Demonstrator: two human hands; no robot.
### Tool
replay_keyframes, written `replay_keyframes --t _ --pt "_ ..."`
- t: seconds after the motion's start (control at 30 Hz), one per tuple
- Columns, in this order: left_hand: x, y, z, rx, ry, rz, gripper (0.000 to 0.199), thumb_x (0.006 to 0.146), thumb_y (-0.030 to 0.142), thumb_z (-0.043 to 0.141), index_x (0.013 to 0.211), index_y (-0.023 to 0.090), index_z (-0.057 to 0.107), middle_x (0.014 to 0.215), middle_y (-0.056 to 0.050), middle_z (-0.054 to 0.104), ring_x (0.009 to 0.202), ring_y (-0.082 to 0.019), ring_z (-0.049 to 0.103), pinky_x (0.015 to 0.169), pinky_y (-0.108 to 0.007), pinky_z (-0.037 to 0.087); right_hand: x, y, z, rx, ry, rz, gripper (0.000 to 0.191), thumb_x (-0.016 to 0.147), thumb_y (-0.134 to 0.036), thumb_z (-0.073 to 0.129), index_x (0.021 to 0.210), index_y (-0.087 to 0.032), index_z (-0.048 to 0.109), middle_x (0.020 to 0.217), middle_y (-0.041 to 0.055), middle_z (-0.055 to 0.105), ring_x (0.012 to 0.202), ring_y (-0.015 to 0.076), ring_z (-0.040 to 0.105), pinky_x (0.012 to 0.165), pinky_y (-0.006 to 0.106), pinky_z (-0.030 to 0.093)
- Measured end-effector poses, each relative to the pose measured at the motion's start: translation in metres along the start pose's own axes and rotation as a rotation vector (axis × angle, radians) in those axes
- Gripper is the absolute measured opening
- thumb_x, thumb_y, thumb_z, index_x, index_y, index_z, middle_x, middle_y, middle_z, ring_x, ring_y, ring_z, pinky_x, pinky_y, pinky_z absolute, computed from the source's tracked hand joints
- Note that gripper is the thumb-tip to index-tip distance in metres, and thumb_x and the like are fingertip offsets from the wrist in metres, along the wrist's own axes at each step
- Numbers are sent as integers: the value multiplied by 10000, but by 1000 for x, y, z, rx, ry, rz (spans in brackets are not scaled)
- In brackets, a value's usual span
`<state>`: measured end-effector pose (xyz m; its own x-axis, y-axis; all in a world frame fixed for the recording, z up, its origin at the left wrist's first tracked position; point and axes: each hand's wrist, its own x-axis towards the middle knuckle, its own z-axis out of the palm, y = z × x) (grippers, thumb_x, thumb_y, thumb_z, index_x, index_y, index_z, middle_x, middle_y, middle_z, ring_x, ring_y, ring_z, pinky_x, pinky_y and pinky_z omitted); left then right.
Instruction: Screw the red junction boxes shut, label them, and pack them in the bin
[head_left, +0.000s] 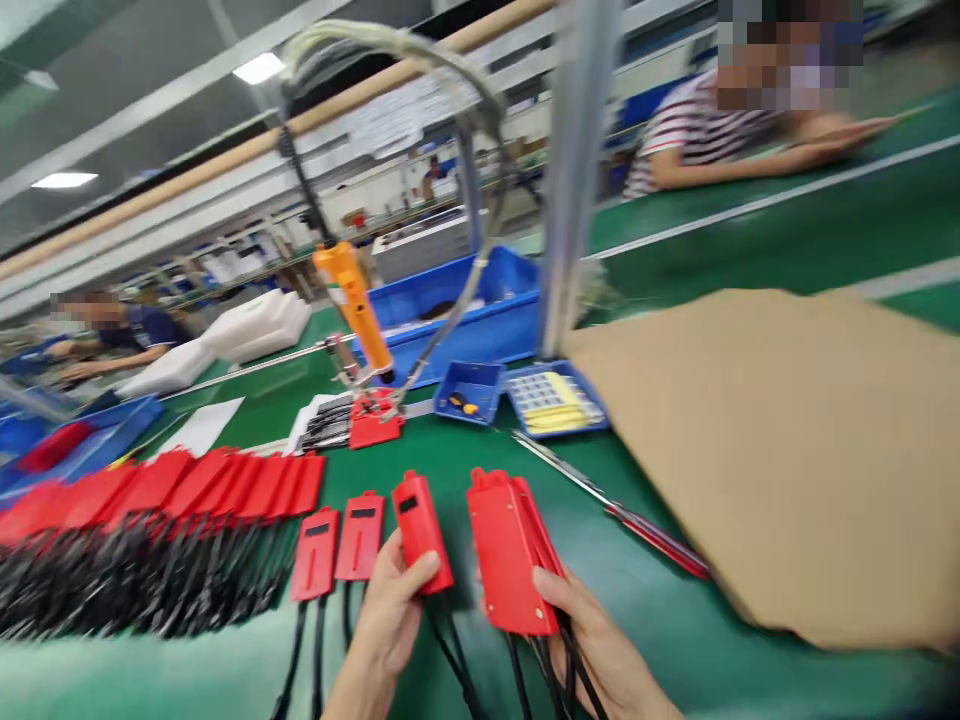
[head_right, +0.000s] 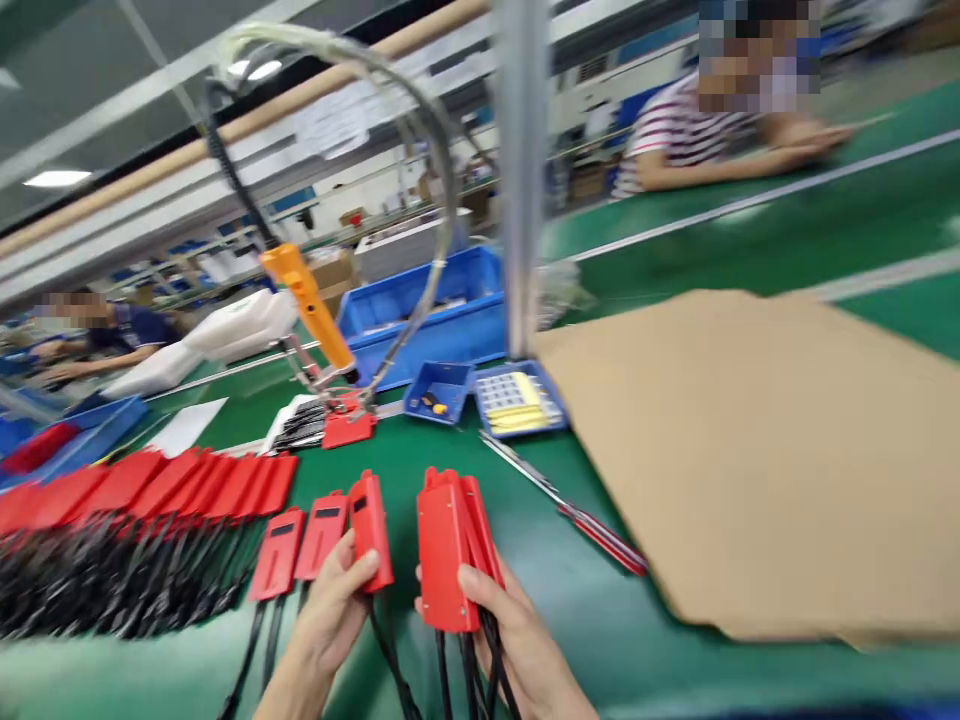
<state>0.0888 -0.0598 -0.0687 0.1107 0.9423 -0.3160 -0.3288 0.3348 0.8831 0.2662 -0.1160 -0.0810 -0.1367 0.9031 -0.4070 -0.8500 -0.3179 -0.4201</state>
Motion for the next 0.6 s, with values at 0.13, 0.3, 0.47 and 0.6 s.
replay_keyframes --t 0.13,0.3,0.47,0.6 --pt "-3 -10 16 -207 20 -241 253 795 93 701 1041 143 673 906 -65 716 714 -123 683 656 -185 569 -80 -46 -28 -50 7 -210 636 573 -346 881 1144 -185 651 1013 112 730 894 302 705 729 366 581" --pt "1 -17 34 -224 -41 -516 274 902 60 486 1127 127 629 907 -75 707 710 -131 706 617 -194 607 -215 -103 -74 -104 521 -464 669 567 -400 867 1175 -220 655 957 125 740 738 322 715 648 409 593" --pt "-5 -18 37 -163 -67 -518 261 885 49 505 1105 111 631 901 -76 705 714 -143 710 619 -209 617 -258 -126 -149 -334 833 -369 883 546 -231 883 1347 -240 513 1080 109 720 778 292 717 657 369 602" --pt "-10 -26 36 -80 -68 -453 237 863 41 555 1083 89 630 862 -72 707 723 -153 716 636 -216 623 -224 -96 -199 -421 674 -171 637 678 -288 778 1264 -171 556 931 90 745 750 244 716 664 349 590"
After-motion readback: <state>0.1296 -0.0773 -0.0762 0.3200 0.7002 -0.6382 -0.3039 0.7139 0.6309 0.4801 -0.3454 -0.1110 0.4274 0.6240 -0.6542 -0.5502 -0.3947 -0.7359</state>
